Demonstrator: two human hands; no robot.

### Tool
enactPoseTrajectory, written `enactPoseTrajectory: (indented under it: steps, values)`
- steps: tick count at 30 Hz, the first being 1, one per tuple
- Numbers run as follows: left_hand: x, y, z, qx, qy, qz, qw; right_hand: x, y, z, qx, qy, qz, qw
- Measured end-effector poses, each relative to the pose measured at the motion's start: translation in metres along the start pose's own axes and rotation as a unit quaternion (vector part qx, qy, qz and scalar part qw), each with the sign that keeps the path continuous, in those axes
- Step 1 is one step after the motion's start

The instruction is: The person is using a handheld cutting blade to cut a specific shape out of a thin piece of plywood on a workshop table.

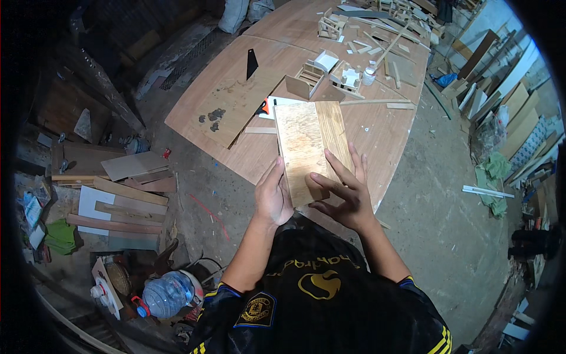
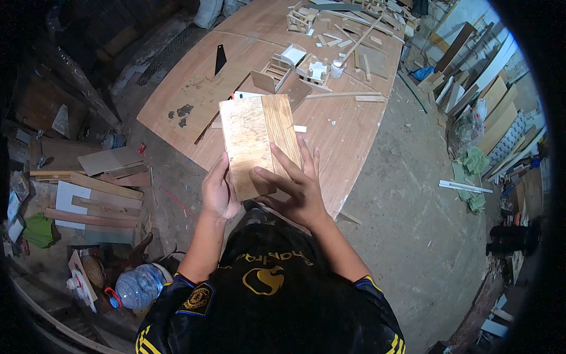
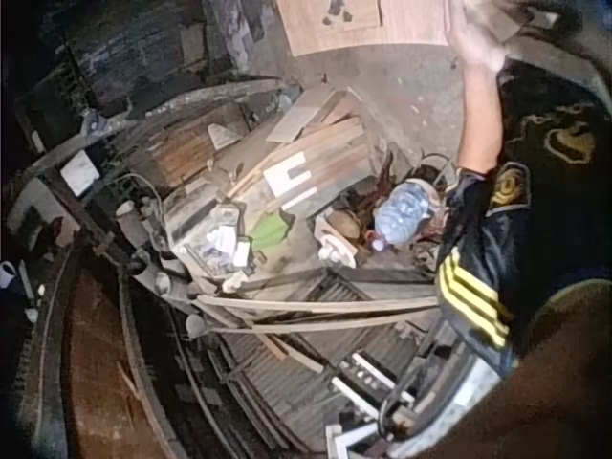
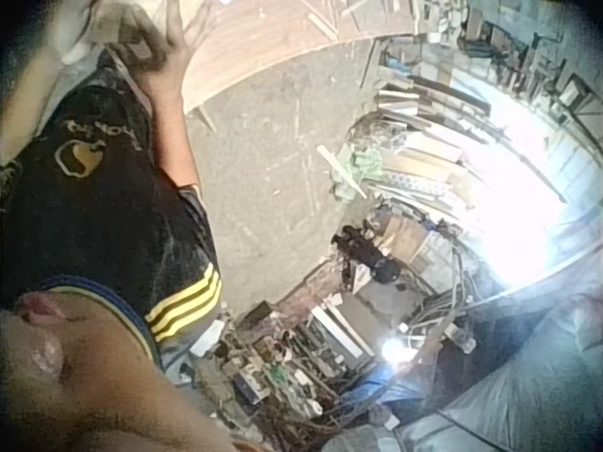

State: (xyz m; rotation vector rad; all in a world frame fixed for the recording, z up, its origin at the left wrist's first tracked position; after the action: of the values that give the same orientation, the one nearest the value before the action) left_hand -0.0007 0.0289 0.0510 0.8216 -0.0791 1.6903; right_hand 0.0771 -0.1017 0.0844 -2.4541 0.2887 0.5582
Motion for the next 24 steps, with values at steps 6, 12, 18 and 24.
enactPoseTrajectory:
  steps: [6, 12, 18, 24]
  values:
    - [-0.008, 0.001, 0.0, -0.014, 0.008, 0.017, 1.0, -0.001, 0.005, -0.005, 0.039, -0.019, -0.025, 0.999]
    - [-0.011, 0.001, 0.004, -0.052, 0.014, 0.02, 0.998, 0.0, 0.007, -0.008, 0.048, -0.005, -0.052, 0.997]
    - [-0.014, 0.0, 0.002, -0.051, 0.027, 0.035, 0.998, 0.002, 0.008, -0.006, 0.063, -0.017, -0.065, 0.996]
    - [-0.014, 0.003, 0.005, -0.09, 0.009, 0.068, 0.994, 0.0, 0.01, 0.0, 0.086, -0.004, -0.079, 0.993]
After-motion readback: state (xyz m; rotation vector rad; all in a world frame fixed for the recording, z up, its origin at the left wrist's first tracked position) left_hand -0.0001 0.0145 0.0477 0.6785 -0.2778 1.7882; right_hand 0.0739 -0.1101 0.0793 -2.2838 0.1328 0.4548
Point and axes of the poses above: each hand's wrist, its own y-axis away from the middle knuckle, its own z-axis out of the palm, x = y × z, the point moved 7 cm from there along -y, towards the middle knuckle, and after that the axes turned 10 degrees about -z, right-handed, at the moved point
